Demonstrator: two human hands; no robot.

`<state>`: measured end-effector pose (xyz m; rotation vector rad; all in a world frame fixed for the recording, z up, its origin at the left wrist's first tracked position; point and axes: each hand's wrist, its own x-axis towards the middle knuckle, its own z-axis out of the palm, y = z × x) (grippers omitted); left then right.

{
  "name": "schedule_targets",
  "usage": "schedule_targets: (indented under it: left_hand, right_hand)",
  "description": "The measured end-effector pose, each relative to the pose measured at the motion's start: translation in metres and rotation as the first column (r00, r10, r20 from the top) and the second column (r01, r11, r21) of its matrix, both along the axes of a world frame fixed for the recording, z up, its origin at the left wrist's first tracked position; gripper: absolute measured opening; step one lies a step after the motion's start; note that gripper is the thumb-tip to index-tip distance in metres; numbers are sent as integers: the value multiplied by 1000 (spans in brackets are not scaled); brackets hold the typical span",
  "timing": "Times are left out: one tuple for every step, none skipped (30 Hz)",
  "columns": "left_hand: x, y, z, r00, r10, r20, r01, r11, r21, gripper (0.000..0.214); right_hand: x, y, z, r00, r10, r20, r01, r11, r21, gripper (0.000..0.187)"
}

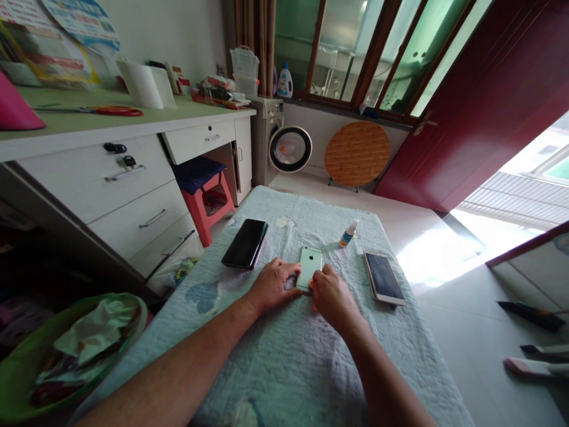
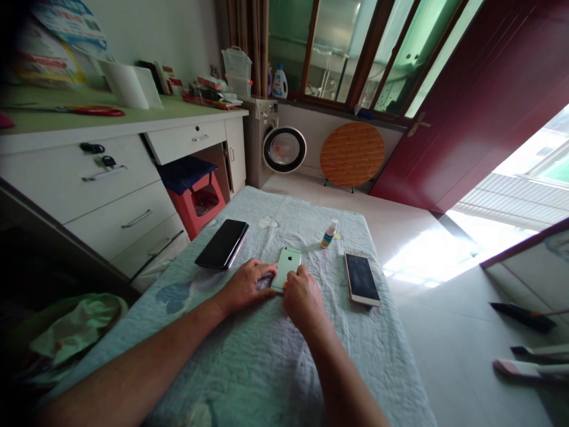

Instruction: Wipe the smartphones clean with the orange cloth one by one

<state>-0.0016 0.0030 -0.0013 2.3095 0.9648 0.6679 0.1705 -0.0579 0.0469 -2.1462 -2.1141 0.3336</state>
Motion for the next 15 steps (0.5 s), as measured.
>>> schedule_targets:
  left_hand:
    - [0, 0, 1, 1000, 1, -2, -1, 1000, 0, 59]
    - [0, 0, 1, 1000, 3, -5, -3, 1000, 1, 59]
    - [0, -1, 2, 1000, 2, -7, -2, 1000, 1, 58]
    - [0, -1, 3, 1000, 2, -10, -2, 1000, 2, 57]
    - [0, -1, 3, 1000, 1, -13, -1, 1000, 3, 57]
    - [0, -1, 3, 1000, -1, -14, 1, 1000, 3, 56]
    - [0, -1, 3, 1000, -2, -14, 2, 1000, 2, 56]
    - [0, -1, 3, 1000, -2, -13, 2, 1000, 2, 57]
    - [0, -1, 3, 1000, -1, -9, 1, 1000, 1, 57]
    - [0, -1, 3, 1000, 0, -7, 0, 1000, -1, 58]
    - [0, -1, 4, 1000, 1, -6, -1, 1000, -2, 57]
    - [0, -1, 4, 1000, 2, -7, -2, 1000, -3, 56]
    - [0, -1, 5, 1000, 2, -11, -2, 1000, -4, 54]
    - [0, -1, 5, 1000, 3, -18, -3, 1000, -4, 52]
    - [0, -2, 7, 1000, 3, -25, -3, 1000, -4, 50]
  right_hand:
    - [-1, -1, 1, 1000, 2, 6, -2, 1000, -14, 23]
    - [-1, -1, 2, 1000, 6, 10, -6, 1000, -23, 23]
    - [-1, -2, 2, 1000, 13, 12, -13, 999, -29, 23]
    - [-2, -3, 2, 1000, 21, 15, -21, 999, -34, 22]
    - [-2, -3, 2, 999, 31, 22, -30, 999, -37, 22]
    - [-2, -4, 1, 999, 44, 33, -42, 998, -40, 22]
    - [-2, -5, 0, 997, 56, 46, -54, 998, -42, 21]
    - [-2, -6, 0, 996, 70, 58, -68, 997, -41, 20]
    - [-3, -6, -1, 994, 84, 67, -81, 996, -37, 19]
    - [-3, -7, -2, 993, 97, 70, -95, 995, -30, 19]
    - [-4, -8, -3, 992, 106, 70, -105, 994, -21, 18]
    - [-5, -8, -3, 991, 112, 67, -111, 994, -12, 17]
    - [-6, -9, -4, 991, 120, 63, -119, 993, -7, 17]
    - [-8, -9, -4, 990, 128, 60, -129, 992, -3, 16]
    - [-9, -9, -5, 989, 139, 58, -139, 990, 0, 16]
